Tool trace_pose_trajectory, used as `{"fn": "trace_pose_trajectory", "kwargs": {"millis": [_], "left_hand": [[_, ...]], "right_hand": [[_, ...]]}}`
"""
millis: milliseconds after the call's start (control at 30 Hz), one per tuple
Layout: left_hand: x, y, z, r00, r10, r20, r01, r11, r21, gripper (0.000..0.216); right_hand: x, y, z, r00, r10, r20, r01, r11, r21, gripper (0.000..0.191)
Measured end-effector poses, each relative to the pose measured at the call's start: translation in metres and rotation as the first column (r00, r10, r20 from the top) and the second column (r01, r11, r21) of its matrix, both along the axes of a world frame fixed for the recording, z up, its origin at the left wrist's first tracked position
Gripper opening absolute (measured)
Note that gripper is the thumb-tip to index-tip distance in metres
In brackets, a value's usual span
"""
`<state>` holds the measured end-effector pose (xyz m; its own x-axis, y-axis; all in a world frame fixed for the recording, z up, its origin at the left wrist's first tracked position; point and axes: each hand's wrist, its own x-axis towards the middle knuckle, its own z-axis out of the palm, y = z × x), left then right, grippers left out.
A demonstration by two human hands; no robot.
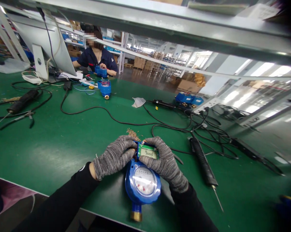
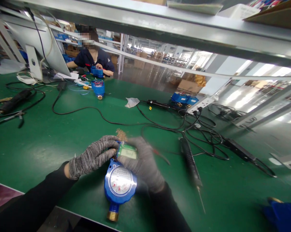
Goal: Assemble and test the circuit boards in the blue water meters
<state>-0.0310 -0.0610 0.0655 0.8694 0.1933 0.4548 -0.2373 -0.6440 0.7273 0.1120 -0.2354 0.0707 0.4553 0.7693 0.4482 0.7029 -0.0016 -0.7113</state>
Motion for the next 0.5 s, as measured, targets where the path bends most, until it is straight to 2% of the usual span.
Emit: {"fn": "trace_pose_trajectory", "kwargs": {"millis": [100,167,267,333,367,433,500], "left_hand": [[0.004,-0.002,0.0,0.999,-0.01,-0.036,0.008,0.999,-0.049,0.023],[0.006,-0.006,-0.002,0.999,0.025,-0.021,-0.026,0.998,-0.05,0.021],[0.004,-0.013,-0.007,0.973,0.21,0.096,-0.208,0.978,-0.033,0.016],[0.0,-0.016,-0.01,0.924,0.352,0.153,-0.346,0.936,-0.065,0.016],[-0.002,-0.017,-0.01,0.914,0.38,0.14,-0.369,0.924,-0.1,0.02],[-0.004,-0.017,-0.008,0.949,0.312,0.043,-0.297,0.932,-0.21,0.033],[-0.004,-0.016,-0.005,0.993,0.102,-0.055,-0.115,0.925,-0.362,0.046]], "right_hand": [[0.0,0.001,0.0,1.0,0.014,-0.01,-0.014,1.0,-0.007,0.045],[0.0,0.001,0.0,1.0,0.012,0.001,-0.012,1.0,-0.008,0.045],[0.0,-0.001,0.0,0.999,-0.008,0.04,0.009,1.0,-0.017,0.044],[0.0,-0.002,0.0,0.999,-0.021,0.038,0.022,0.999,-0.032,0.045],[-0.001,-0.002,0.001,0.999,-0.019,0.031,0.02,0.999,-0.038,0.046],[-0.001,-0.001,0.002,1.0,-0.004,0.019,0.005,0.999,-0.041,0.046],[-0.002,0.0,0.003,1.0,0.005,0.008,-0.005,0.999,-0.045,0.046]]}}
